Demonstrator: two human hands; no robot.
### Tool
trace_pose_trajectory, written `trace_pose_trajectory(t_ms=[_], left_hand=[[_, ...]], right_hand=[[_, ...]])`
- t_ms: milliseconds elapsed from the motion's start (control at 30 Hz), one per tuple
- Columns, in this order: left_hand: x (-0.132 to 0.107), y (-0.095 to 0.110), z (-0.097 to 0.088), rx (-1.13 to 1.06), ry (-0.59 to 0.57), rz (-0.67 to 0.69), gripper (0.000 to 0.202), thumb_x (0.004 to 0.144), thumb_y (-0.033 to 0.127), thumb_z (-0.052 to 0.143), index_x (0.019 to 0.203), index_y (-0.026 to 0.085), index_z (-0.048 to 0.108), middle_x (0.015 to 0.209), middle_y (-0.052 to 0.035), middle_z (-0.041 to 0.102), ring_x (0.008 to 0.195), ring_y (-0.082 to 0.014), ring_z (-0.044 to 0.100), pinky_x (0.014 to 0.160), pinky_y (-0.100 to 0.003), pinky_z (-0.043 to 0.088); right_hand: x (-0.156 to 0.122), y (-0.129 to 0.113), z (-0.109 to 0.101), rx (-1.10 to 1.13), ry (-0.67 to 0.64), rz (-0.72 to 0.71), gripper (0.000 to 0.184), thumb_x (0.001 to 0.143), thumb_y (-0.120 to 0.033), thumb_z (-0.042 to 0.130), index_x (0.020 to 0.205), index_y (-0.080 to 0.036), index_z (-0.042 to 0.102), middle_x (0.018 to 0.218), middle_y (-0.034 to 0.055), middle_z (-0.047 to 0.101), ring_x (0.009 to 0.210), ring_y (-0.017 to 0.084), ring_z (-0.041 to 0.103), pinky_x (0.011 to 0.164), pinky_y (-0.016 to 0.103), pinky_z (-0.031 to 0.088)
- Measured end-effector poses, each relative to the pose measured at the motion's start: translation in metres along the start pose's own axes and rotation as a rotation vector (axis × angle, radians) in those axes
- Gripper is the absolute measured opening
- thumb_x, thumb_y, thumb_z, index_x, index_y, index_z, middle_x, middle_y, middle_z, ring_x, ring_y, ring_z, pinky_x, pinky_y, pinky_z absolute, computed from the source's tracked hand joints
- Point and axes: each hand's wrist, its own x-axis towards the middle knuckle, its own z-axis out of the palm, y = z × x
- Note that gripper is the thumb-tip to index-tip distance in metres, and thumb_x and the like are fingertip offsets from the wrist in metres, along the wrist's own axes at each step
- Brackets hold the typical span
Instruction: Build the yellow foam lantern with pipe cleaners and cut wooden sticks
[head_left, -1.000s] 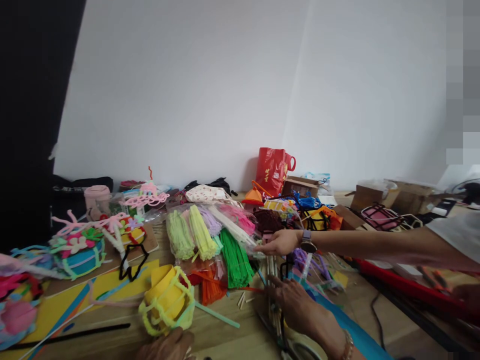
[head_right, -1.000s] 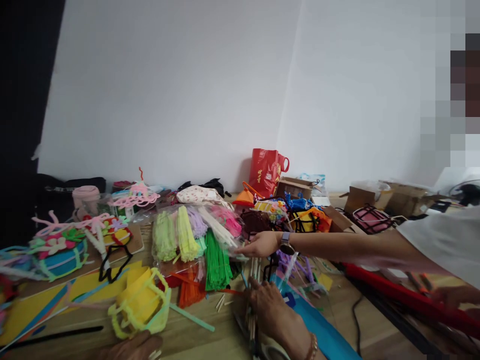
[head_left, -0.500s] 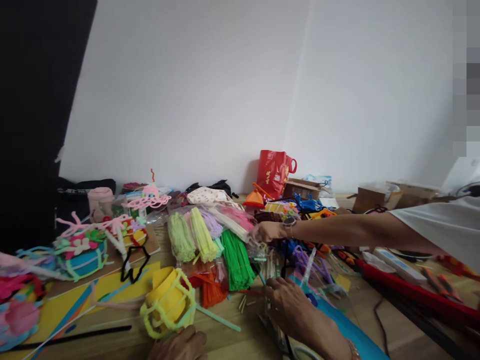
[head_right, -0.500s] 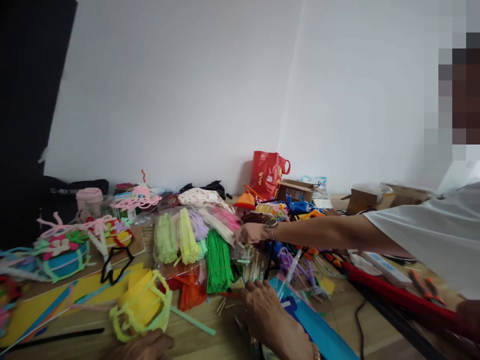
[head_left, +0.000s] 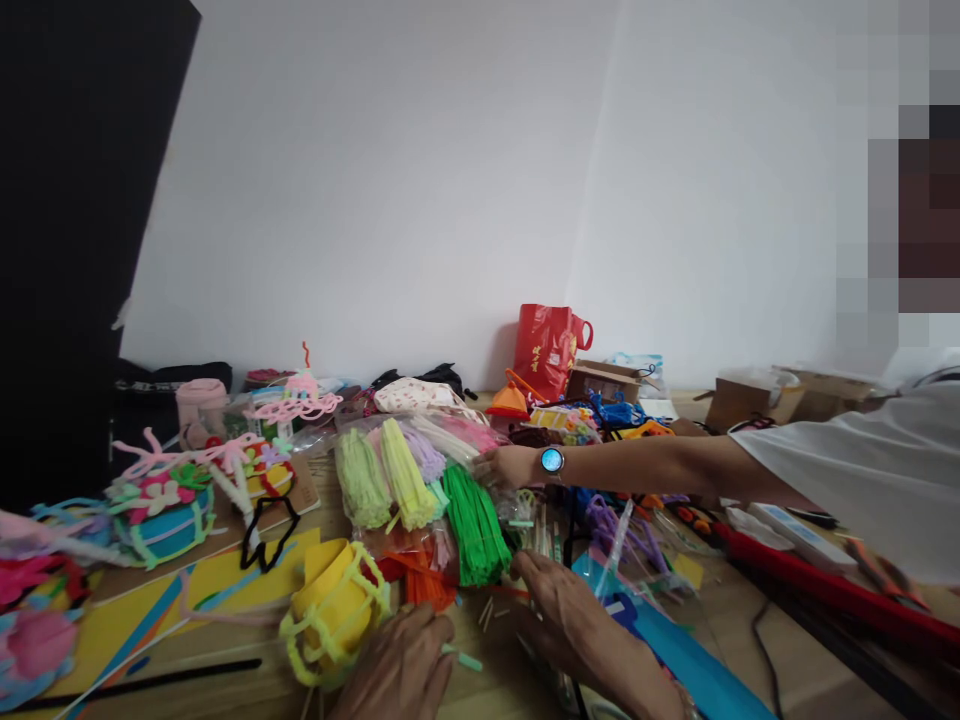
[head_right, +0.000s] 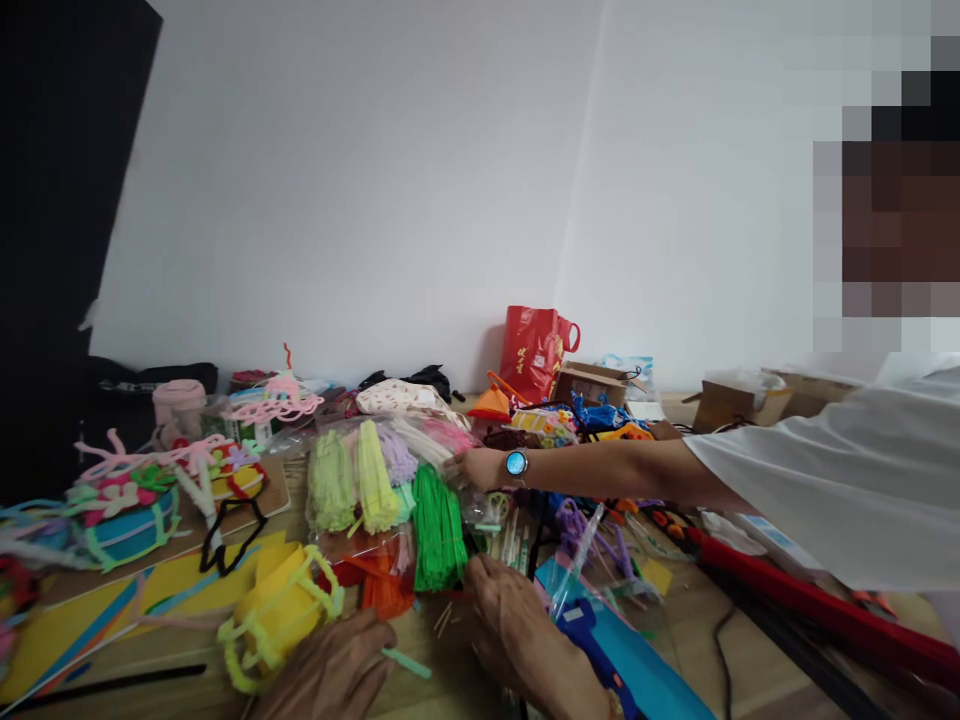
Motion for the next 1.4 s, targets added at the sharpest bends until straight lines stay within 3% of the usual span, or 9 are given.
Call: trace_pose_trajectory(t_ms=[133, 267, 467, 533, 700, 933, 1133, 1400], left_hand=[[0.024, 0.01, 0.004, 0.049, -0.071, -0.078, 0.029, 0.09, 0.02, 0.042, 0.111, 0.023, 0.062, 0.109, -0.0083, 0.071, 0.102, -0.0214, 0.066, 0.089, -0.032, 0.053], [0.05, 0.022, -0.001, 0.026, -0.166, -0.24, 0.043, 0.089, 0.018, 0.04, 0.132, 0.015, 0.049, 0.124, -0.0153, 0.064, 0.112, -0.0259, 0.061, 0.094, -0.039, 0.051], [0.068, 0.021, -0.001, -0.164, -0.244, -0.356, 0.055, 0.087, 0.016, 0.042, 0.142, 0.02, 0.036, 0.138, -0.0111, 0.053, 0.126, -0.0227, 0.05, 0.103, -0.04, 0.042], [0.069, 0.017, 0.005, -0.199, -0.238, -0.366, 0.056, 0.086, 0.017, 0.045, 0.141, 0.022, 0.038, 0.138, -0.0098, 0.053, 0.126, -0.0227, 0.051, 0.103, -0.04, 0.042], [0.069, 0.009, 0.019, -0.261, -0.205, -0.379, 0.048, 0.084, 0.018, 0.049, 0.131, 0.021, 0.052, 0.132, -0.01, 0.06, 0.122, -0.0229, 0.054, 0.103, -0.039, 0.043], [0.075, 0.008, 0.02, -0.393, -0.178, -0.435, 0.044, 0.083, 0.019, 0.047, 0.126, 0.018, 0.057, 0.126, -0.01, 0.063, 0.12, -0.0218, 0.055, 0.099, -0.037, 0.045], [0.076, 0.005, 0.022, -0.481, -0.161, -0.454, 0.045, 0.083, 0.024, 0.048, 0.126, 0.013, 0.058, 0.119, -0.0135, 0.067, 0.111, -0.0253, 0.06, 0.093, -0.039, 0.048], [0.073, -0.01, 0.041, -0.629, -0.066, -0.469, 0.051, 0.08, 0.035, 0.05, 0.126, 0.014, 0.058, 0.121, -0.014, 0.065, 0.107, -0.0267, 0.061, 0.093, -0.039, 0.048]], right_hand=[[0.004, -0.003, 0.002, 0.143, -0.003, -0.012, 0.044, 0.087, -0.018, 0.046, 0.131, -0.022, 0.039, 0.126, 0.0118, 0.058, 0.113, 0.023, 0.058, 0.092, 0.033, 0.048], [0.005, 0.001, 0.013, 0.185, 0.024, 0.027, 0.051, 0.088, -0.023, 0.048, 0.136, -0.021, 0.033, 0.129, 0.0146, 0.057, 0.114, 0.026, 0.058, 0.094, 0.037, 0.048], [0.013, -0.001, 0.01, 0.334, 0.024, 0.137, 0.055, 0.089, -0.025, 0.047, 0.139, -0.02, 0.026, 0.115, 0.0142, 0.064, 0.102, 0.024, 0.063, 0.085, 0.033, 0.051], [0.02, -0.003, 0.004, 0.425, -0.006, 0.16, 0.055, 0.089, -0.027, 0.049, 0.139, -0.021, 0.027, 0.11, 0.012, 0.065, 0.099, 0.023, 0.064, 0.084, 0.033, 0.05], [0.037, 0.002, 0.006, 0.609, -0.045, 0.21, 0.044, 0.084, -0.028, 0.057, 0.125, -0.023, 0.044, 0.096, 0.0046, 0.067, 0.085, 0.022, 0.063, 0.076, 0.031, 0.049], [0.049, 0.009, 0.018, 0.623, 0.013, 0.235, 0.04, 0.079, -0.023, 0.056, 0.119, -0.017, 0.052, 0.104, 0.0086, 0.066, 0.092, 0.025, 0.062, 0.079, 0.034, 0.048], [0.048, 0.002, 0.011, 0.618, 0.01, 0.252, 0.043, 0.081, -0.026, 0.055, 0.122, -0.016, 0.054, 0.109, 0.0112, 0.067, 0.096, 0.025, 0.062, 0.084, 0.035, 0.048], [0.049, -0.004, 0.014, 0.628, 0.036, 0.273, 0.051, 0.083, -0.025, 0.051, 0.131, -0.011, 0.052, 0.123, 0.0171, 0.062, 0.113, 0.029, 0.057, 0.096, 0.039, 0.042]])
